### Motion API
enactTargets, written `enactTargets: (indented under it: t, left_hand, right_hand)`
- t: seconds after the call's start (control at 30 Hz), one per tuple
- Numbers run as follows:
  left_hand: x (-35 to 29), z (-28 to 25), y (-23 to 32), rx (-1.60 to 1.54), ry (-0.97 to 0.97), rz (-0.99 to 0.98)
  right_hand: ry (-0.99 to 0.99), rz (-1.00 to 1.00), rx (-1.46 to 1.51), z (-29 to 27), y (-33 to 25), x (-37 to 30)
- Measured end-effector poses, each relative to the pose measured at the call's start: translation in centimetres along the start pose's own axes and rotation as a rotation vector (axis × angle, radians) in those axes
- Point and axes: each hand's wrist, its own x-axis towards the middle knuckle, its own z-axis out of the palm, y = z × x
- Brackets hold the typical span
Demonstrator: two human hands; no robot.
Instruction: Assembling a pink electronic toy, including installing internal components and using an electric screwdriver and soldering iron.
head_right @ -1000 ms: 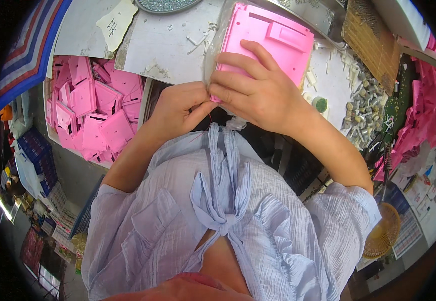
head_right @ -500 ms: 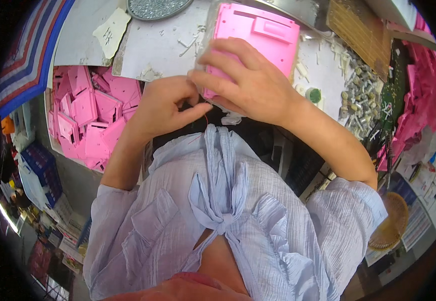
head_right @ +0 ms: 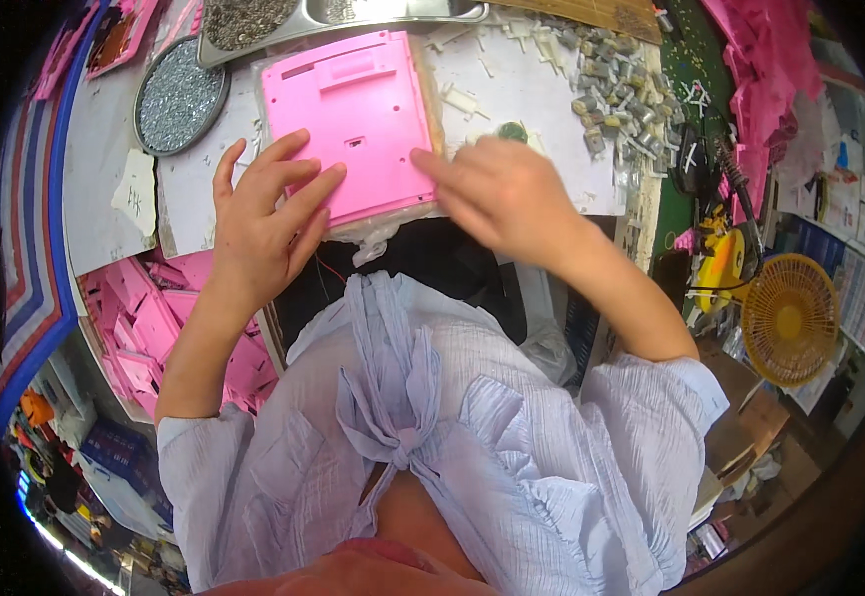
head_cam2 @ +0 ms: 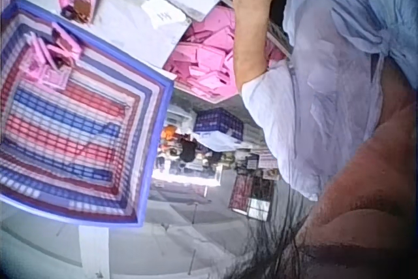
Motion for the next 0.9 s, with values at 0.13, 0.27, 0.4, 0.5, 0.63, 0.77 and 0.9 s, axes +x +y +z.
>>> enactTargets:
  t: [0.13, 0.27, 0.4, 0.5, 0.63, 0.77, 0.9]
  left_hand:
    - [0.2, -0.4, 0.0, 0.010, -0.035, 0.004]
    - [0.8, -0.8, -0.2, -0.024, -0.038, 0.003]
    - [1.0, -1.2, -0.2, 0.003, -0.048, 0.017]
    - [1.1, -0.8, -0.1, -0.019, -0.028, 0.003]
    - [0.9, -0.5, -0.3, -0.037, -0.019, 0.005]
    - [0.6, -0.1, -0.7, -0.069, 0.024, 0.016]
    - [0.4, 0.1, -0.5, -0.073, 0.062, 0.015]
  right_hand:
    - [-0.177, 0.146, -0.235, 0.5, -1.8, -1.1]
    - [-0.234, 0.172, -0.199, -0.6, -2.2, 0.0]
    - [-0.142, 0.354, 0.179, -1.7, 1.1, 2.5]
    - [-0.068, 0.633, 0.530, -1.5, 3.9, 4.5]
    - [-0.194, 0.706, 0.698, -1.2, 6.1, 7.8]
    - [-0.351, 0.765, 0.810, -1.6, 7.4, 9.4]
    - [-0.453, 0.780, 0.705, -2.0, 7.1, 10.9]
